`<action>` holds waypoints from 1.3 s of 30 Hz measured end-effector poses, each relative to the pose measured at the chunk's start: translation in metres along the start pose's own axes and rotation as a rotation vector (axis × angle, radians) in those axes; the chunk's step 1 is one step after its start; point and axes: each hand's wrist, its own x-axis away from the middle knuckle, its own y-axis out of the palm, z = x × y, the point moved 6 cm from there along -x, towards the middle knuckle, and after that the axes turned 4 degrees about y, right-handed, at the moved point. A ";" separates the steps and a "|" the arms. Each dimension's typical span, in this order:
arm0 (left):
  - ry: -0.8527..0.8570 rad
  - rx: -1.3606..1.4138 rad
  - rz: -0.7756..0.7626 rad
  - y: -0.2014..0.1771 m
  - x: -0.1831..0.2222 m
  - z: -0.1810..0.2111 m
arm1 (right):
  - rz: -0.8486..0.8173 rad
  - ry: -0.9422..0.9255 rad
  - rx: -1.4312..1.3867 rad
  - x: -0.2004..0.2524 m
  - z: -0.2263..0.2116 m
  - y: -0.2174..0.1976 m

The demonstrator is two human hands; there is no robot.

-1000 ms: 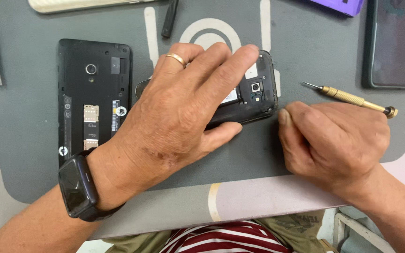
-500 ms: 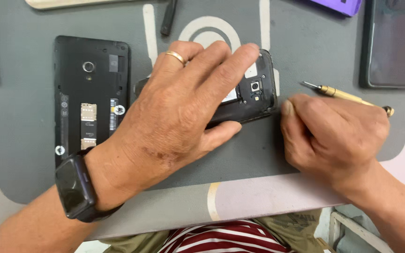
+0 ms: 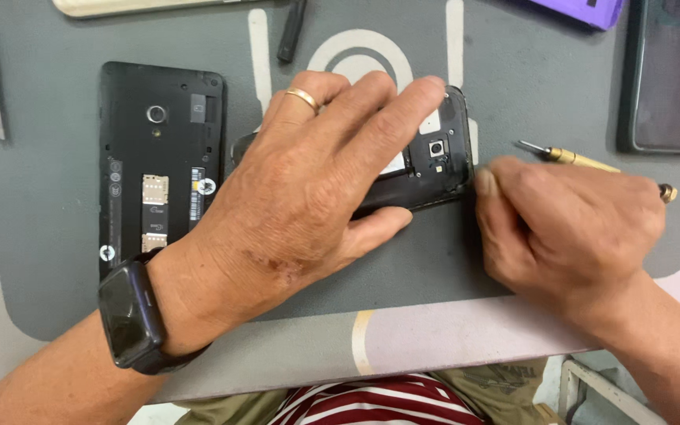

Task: The person uses a small screwdriver to remove screws from the back of a disassembled smartphone. They then use a metal pick tool to pry and separate the phone's back cover from the main body, working along the edges to detach it.

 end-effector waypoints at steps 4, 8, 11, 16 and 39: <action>0.014 -0.045 0.010 0.000 0.000 0.001 | -0.009 0.045 0.027 0.002 0.001 -0.002; -0.001 -0.008 0.013 -0.001 0.001 0.000 | -0.034 0.007 0.018 0.001 0.000 0.000; 0.010 -0.023 0.003 0.002 0.001 0.001 | -0.023 0.022 0.059 0.006 0.001 0.002; 0.006 -0.015 0.009 -0.002 0.000 0.001 | 0.008 0.005 -0.019 0.002 -0.001 -0.002; 0.123 -0.418 0.005 -0.007 -0.001 0.018 | -0.017 0.017 -0.002 -0.002 -0.005 -0.005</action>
